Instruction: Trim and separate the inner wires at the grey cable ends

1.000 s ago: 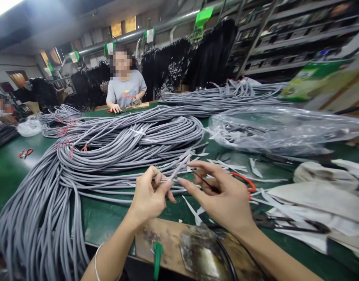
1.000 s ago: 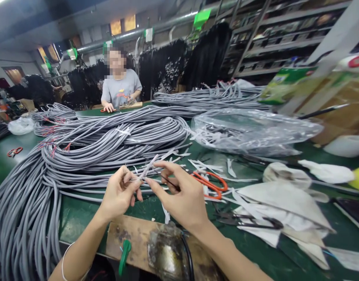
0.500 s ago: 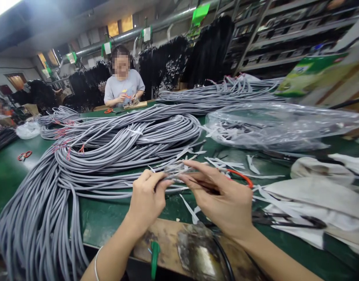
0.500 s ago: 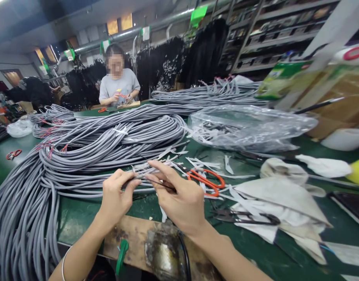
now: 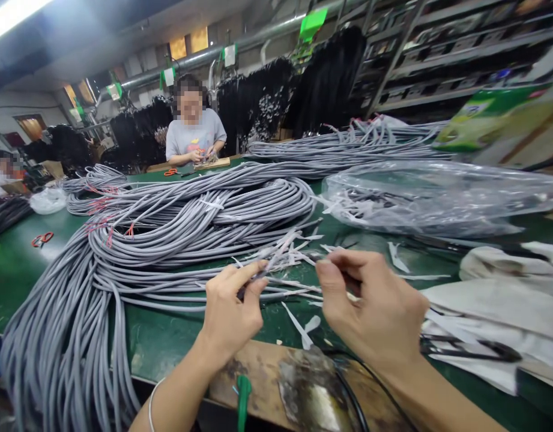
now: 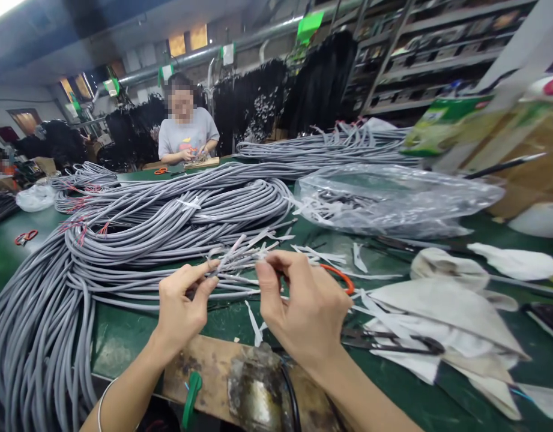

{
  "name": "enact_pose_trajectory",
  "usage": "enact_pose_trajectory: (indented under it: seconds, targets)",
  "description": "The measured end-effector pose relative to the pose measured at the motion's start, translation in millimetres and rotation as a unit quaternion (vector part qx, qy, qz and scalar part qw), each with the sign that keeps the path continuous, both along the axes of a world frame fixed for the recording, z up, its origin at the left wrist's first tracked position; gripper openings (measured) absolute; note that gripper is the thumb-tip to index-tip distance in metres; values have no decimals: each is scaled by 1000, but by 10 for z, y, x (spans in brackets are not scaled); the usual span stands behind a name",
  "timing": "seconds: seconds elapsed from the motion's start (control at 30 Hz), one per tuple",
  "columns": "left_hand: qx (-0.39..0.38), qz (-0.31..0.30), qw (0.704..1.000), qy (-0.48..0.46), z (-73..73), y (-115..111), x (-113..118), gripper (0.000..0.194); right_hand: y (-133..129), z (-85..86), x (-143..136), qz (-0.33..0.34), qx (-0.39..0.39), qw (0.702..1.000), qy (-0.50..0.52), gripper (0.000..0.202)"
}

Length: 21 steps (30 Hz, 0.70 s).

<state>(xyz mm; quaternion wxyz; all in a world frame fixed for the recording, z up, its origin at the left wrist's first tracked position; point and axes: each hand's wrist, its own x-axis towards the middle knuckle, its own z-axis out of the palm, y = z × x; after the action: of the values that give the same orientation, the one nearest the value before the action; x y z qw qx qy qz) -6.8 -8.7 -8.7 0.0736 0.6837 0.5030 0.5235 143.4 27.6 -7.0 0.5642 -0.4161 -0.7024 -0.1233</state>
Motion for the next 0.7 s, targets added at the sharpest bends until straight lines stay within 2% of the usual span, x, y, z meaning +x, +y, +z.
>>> enact_pose_trajectory:
  seconds: [0.1, 0.3, 0.5, 0.7]
  targets:
    - [4, -6, 1000, 11, -2, 0, 0, 28, 9, 31, 4, -12, 91, 990, -107, 14]
    - [11, -30, 999, 18, -2, 5, -3, 27, 24, 57, -17, 4, 107, 983, -147, 10]
    - [-22, -85, 996, 11, 23, 14, -47, 27, 128, 6, 64, 124, 74, 980, -135, 11]
    - [-142, -152, 975, -76, 107, 20, -116, 26, 188, 3, 130, 219, 39, 968, -116, 8]
